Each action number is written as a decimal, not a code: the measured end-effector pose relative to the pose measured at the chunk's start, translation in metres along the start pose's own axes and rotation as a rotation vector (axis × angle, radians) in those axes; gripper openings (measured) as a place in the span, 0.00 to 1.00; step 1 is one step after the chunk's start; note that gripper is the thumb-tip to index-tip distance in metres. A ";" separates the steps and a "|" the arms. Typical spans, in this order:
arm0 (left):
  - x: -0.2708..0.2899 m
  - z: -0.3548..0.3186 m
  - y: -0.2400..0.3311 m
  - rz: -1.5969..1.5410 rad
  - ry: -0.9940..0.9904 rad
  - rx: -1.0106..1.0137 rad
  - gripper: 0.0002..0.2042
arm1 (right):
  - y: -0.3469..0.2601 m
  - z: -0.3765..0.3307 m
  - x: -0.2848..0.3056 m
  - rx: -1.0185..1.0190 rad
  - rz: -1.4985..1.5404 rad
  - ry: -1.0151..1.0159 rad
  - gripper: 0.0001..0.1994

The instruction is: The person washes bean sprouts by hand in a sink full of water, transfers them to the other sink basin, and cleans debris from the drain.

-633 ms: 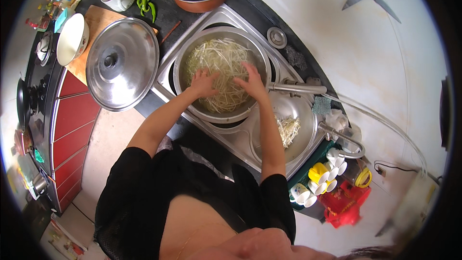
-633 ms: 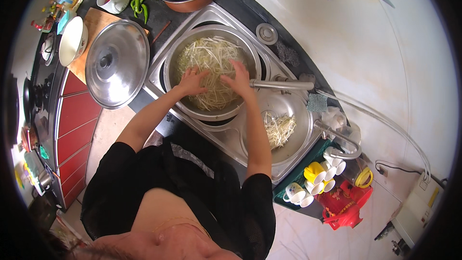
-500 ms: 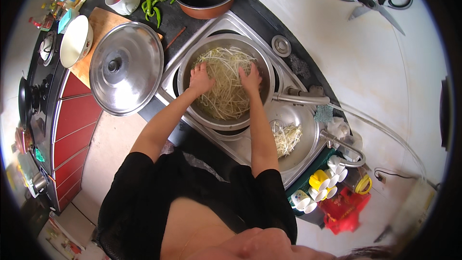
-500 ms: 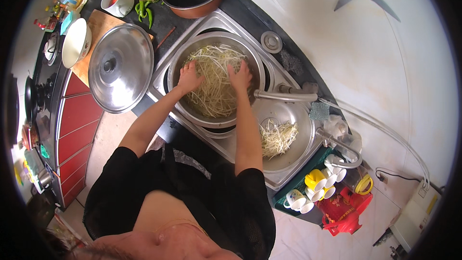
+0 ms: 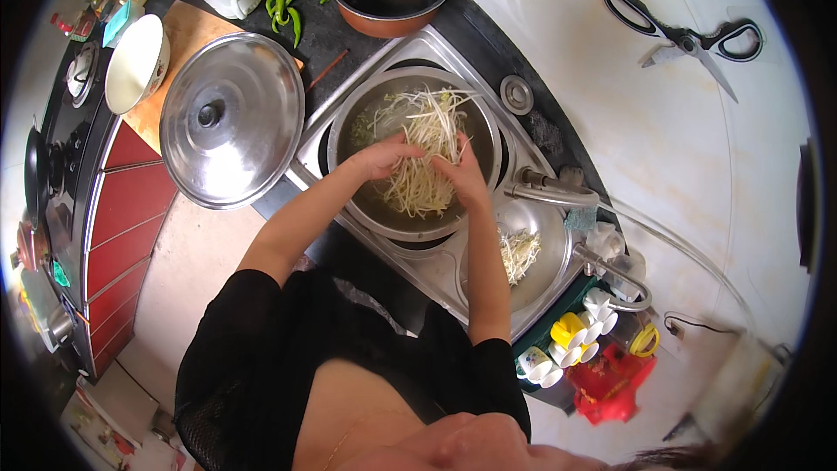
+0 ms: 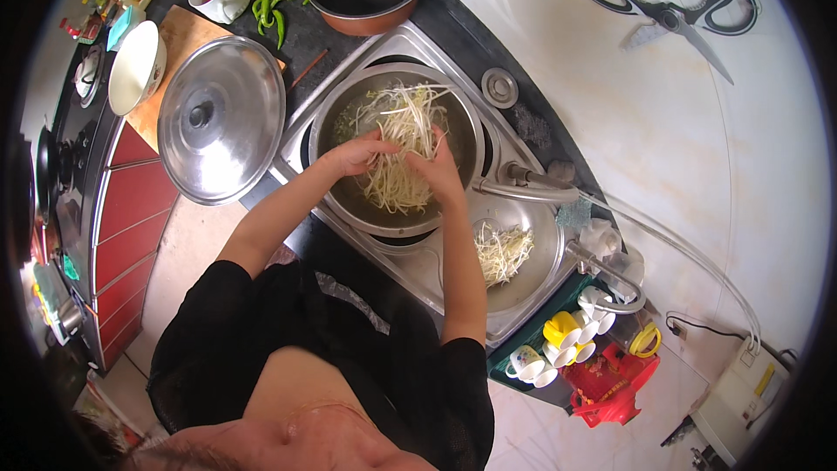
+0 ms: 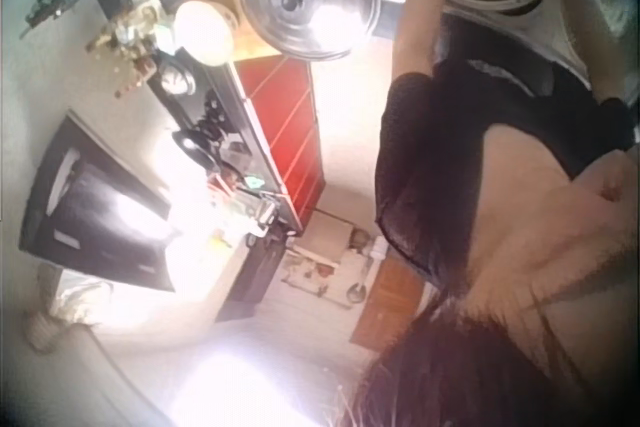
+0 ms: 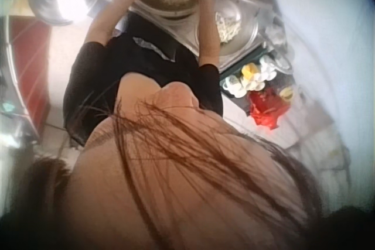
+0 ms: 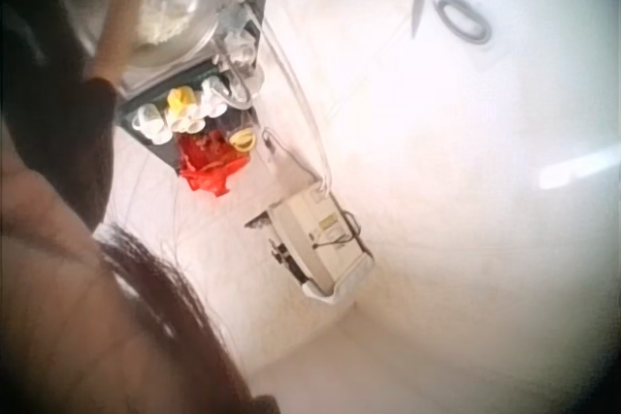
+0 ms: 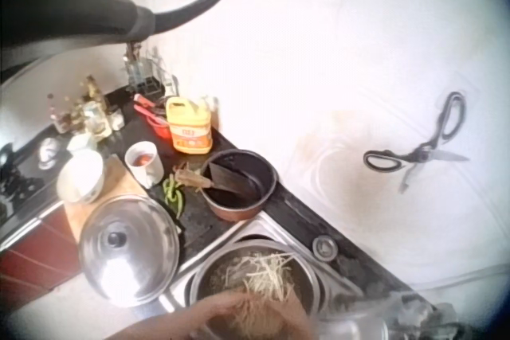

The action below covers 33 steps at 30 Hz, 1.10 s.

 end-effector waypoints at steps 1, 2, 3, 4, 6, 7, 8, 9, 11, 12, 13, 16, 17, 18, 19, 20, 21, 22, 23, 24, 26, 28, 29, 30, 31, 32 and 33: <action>0.000 -0.002 0.002 0.002 -0.042 0.018 0.24 | -0.012 -0.005 0.000 0.011 -0.039 0.008 0.33; 0.002 -0.003 0.006 0.003 -0.083 0.035 0.24 | -0.020 -0.008 0.000 0.050 -0.114 -0.002 0.33; 0.001 -0.003 0.011 0.005 -0.127 0.054 0.24 | -0.020 -0.010 0.003 0.037 -0.167 -0.016 0.33; -0.002 -0.005 0.015 0.042 -0.095 0.071 0.26 | -0.020 -0.009 0.006 0.024 -0.219 -0.031 0.33; 0.013 0.002 0.005 0.222 0.019 0.075 0.26 | -0.019 -0.009 0.011 -0.055 -0.328 -0.074 0.32; 0.026 0.008 -0.002 0.311 0.079 0.073 0.26 | -0.016 -0.007 0.013 -0.121 -0.383 -0.104 0.32; 0.048 0.016 -0.009 0.667 0.181 0.249 0.27 | -0.014 -0.006 0.015 -0.185 -0.441 -0.135 0.32; 0.047 0.012 -0.008 0.837 0.306 0.223 0.28 | -0.010 -0.005 0.019 -0.125 -0.616 -0.129 0.32; 0.043 0.000 -0.013 1.172 0.562 0.162 0.32 | 0.004 -0.003 0.029 0.001 -0.965 -0.116 0.32; 0.040 -0.004 -0.011 1.265 0.620 0.094 0.33 | 0.019 0.001 0.042 0.085 -0.919 -0.027 0.34; 0.036 -0.009 -0.008 1.353 0.678 0.023 0.34 | 0.025 0.004 0.047 0.077 -0.885 0.103 0.34; 0.034 -0.010 -0.008 1.254 0.775 -0.013 0.35 | 0.049 0.013 0.057 0.060 -0.718 0.375 0.38; 0.033 -0.007 -0.009 1.161 0.789 0.001 0.34 | 0.066 0.015 0.052 -0.008 -0.720 0.435 0.40; 0.036 -0.001 -0.018 0.973 0.769 0.051 0.33 | 0.086 0.019 0.036 -0.071 -0.721 0.491 0.41; 0.042 0.008 -0.034 0.784 0.745 0.097 0.32 | 0.103 0.022 0.019 -0.132 -0.724 0.547 0.42; 0.044 0.015 -0.046 0.593 0.717 0.139 0.32 | 0.119 0.027 0.004 -0.075 -0.609 0.555 0.45; 0.041 0.020 -0.053 0.377 0.626 0.128 0.31 | 0.129 0.031 -0.007 -0.022 -0.494 0.563 0.47; 0.037 0.021 -0.063 0.160 0.535 0.122 0.31 | 0.115 0.029 -0.023 -0.122 -0.316 0.477 0.48; 0.036 0.022 -0.069 -0.055 0.439 0.112 0.31 | 0.099 0.026 -0.037 -0.222 -0.138 0.389 0.49; 0.013 0.009 -0.051 -0.127 0.282 0.149 0.32 | 0.082 0.020 -0.045 -0.322 0.047 0.315 0.51; 0.003 -0.006 -0.033 -0.141 0.263 0.149 0.34 | 0.060 0.008 -0.046 -0.224 0.078 0.192 0.51; -0.011 -0.019 -0.014 -0.129 0.161 0.148 0.36 | 0.049 0.003 -0.036 -0.124 0.078 0.117 0.52; -0.020 -0.027 -0.005 -0.115 0.076 0.148 0.37 | 0.046 0.002 -0.030 -0.079 0.064 0.098 0.52; -0.026 -0.032 0.000 -0.102 -0.010 0.144 0.38 | 0.042 0.001 -0.026 -0.034 0.047 0.078 0.52; -0.026 -0.035 0.001 -0.095 -0.020 0.153 0.38 | 0.037 0.000 -0.022 0.013 0.025 0.056 0.52; -0.025 -0.037 0.002 -0.089 -0.030 0.162 0.39 | 0.031 0.000 -0.019 0.060 0.002 0.033 0.52; -0.026 -0.039 0.002 -0.083 -0.041 0.174 0.39 | 0.024 -0.001 -0.019 0.105 -0.019 0.013 0.52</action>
Point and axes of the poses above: each hand's wrist, its own z-axis towards the middle knuckle, its own x-axis out of the back of the hand, y = z × x, the point moved 1 cm from there along z, towards the middle knuckle, and after that the axes turned 7 degrees about -y, right-handed, at the moved point
